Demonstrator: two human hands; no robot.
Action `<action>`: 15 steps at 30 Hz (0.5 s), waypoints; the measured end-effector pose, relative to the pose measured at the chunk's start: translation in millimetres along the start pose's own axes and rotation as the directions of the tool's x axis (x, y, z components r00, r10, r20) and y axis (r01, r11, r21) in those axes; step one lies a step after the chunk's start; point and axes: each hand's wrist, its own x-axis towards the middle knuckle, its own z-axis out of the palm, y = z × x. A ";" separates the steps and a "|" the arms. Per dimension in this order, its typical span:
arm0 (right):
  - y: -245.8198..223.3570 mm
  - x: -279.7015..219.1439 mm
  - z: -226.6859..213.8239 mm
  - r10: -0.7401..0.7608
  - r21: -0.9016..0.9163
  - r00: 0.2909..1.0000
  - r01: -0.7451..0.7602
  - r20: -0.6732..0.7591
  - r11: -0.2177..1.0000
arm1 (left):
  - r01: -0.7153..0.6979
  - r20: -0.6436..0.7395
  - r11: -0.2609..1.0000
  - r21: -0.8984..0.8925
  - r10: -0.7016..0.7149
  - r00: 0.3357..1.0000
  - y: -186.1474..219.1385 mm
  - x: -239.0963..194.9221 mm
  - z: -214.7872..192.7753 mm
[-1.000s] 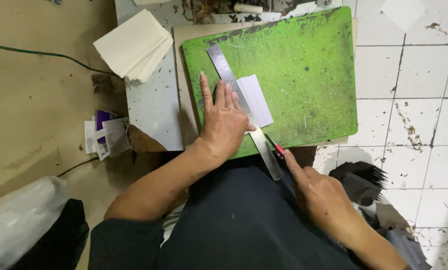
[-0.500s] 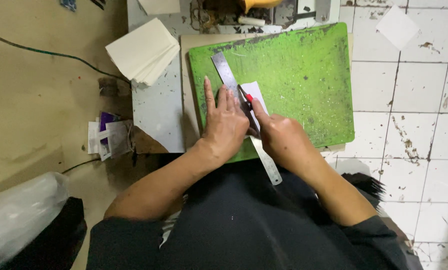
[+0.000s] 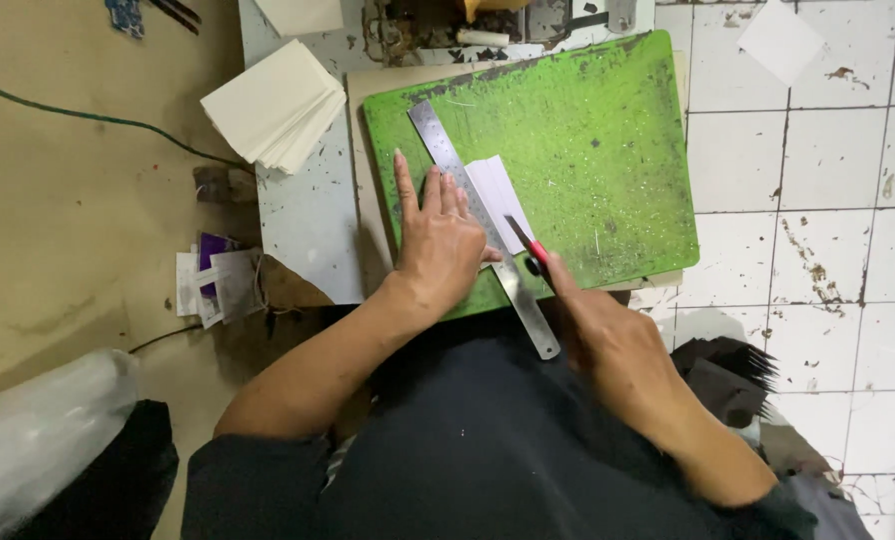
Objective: Cutting small rectangular pieces of material using a ruler and a utility knife on a cutting mat.
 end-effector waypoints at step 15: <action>3.7 79.3 28.3 -0.197 -0.124 0.973 0.182 -0.123 0.975 | -0.024 -0.232 1.000 0.016 0.027 0.972 -0.7 -4.8 9.3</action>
